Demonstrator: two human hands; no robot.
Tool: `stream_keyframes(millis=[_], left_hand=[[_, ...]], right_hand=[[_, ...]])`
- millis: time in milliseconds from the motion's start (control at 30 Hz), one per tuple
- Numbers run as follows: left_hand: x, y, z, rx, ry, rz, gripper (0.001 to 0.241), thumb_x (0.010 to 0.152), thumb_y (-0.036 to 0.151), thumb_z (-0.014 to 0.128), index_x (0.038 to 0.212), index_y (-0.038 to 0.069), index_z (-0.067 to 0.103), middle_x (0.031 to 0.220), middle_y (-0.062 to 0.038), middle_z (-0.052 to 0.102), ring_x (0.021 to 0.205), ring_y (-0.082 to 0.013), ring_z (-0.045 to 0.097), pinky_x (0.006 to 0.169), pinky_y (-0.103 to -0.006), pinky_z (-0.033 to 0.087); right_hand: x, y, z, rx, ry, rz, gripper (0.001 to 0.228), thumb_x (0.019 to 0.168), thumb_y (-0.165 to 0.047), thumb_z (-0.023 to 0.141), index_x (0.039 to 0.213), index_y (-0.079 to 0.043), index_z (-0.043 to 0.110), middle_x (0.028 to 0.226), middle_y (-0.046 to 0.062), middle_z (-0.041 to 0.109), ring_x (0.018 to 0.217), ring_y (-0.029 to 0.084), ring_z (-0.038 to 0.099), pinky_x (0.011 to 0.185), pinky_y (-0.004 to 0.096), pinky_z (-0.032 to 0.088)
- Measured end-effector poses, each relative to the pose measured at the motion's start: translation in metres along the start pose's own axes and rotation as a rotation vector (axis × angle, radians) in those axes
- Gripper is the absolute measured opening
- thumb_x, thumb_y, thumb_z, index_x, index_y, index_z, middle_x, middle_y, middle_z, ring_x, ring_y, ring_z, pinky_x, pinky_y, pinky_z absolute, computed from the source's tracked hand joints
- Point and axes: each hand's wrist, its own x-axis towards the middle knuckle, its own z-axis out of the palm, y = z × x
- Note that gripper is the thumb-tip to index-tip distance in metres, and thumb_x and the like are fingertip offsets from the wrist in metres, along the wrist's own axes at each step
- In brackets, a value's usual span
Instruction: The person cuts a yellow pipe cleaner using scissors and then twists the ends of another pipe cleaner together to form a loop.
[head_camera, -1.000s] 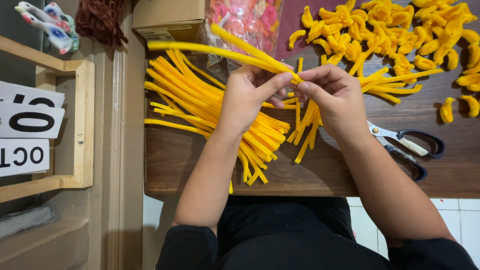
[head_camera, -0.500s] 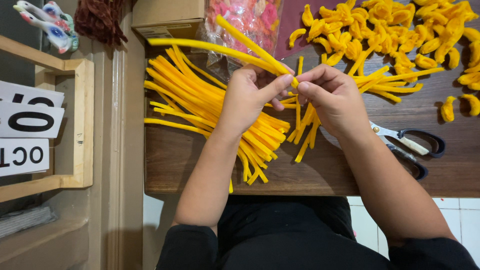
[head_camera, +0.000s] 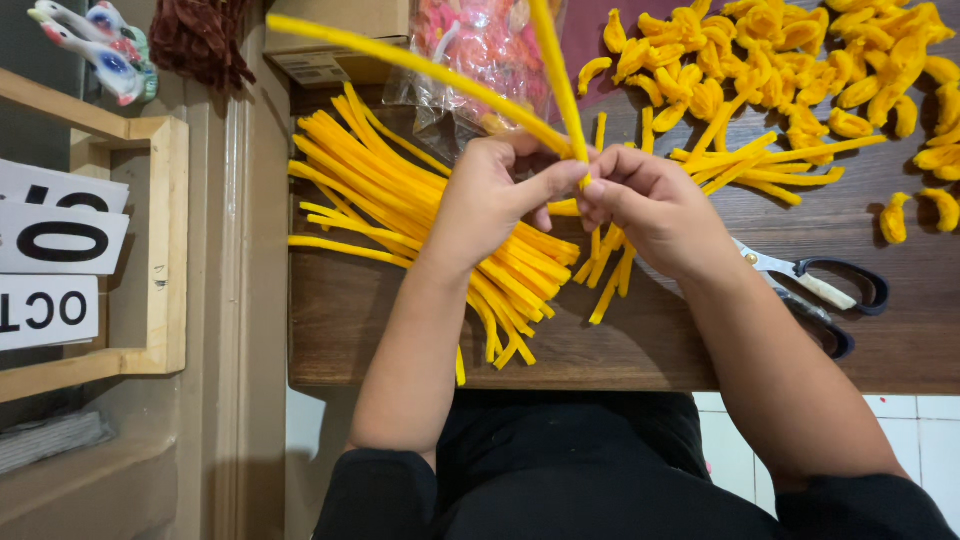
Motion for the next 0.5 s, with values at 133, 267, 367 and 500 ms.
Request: stream_keyframes(millis=[133,267,367,500], left_hand=[[0.003,-0.019,0.008,0.030,0.036,0.100,0.021,0.086,0.015,0.076,0.091,-0.005,0.070,0.076,-0.010,0.062,0.050,-0.0087,0.063,0.046,-0.0196,0.056],[0.004,-0.037,0.010,0.054,0.099,0.099,0.018,0.085,0.014,0.077,0.090,-0.003,0.073,0.079,-0.006,0.060,0.049,-0.0061,0.060,0.044,-0.0165,0.054],[0.003,-0.034,0.009,0.094,0.114,0.113,0.016,0.083,0.015,0.080,0.085,0.000,0.075,0.077,-0.003,0.058,0.055,-0.0035,0.057,0.048,-0.0153,0.051],[0.000,-0.025,0.006,0.144,0.144,0.101,0.018,0.080,0.020,0.083,0.085,0.004,0.076,0.076,-0.003,0.059,0.070,-0.0027,0.055,0.059,-0.0181,0.048]], right_hand=[[0.002,0.000,-0.004,-0.075,0.004,-0.097,0.010,0.099,-0.003,0.059,0.101,0.007,0.058,0.081,0.012,0.057,0.080,0.017,0.062,0.078,0.032,0.054],[0.001,0.004,-0.005,-0.069,-0.038,-0.121,0.007,0.099,-0.003,0.056,0.103,0.003,0.056,0.085,0.010,0.057,0.083,0.016,0.060,0.079,0.032,0.052],[0.000,0.007,-0.008,-0.056,-0.078,-0.107,0.006,0.098,-0.002,0.057,0.102,0.003,0.056,0.086,0.009,0.058,0.084,0.014,0.059,0.080,0.031,0.051],[0.001,0.003,-0.012,-0.086,-0.124,-0.088,0.006,0.098,-0.002,0.058,0.099,0.004,0.057,0.083,0.009,0.059,0.081,0.014,0.059,0.078,0.030,0.050]])
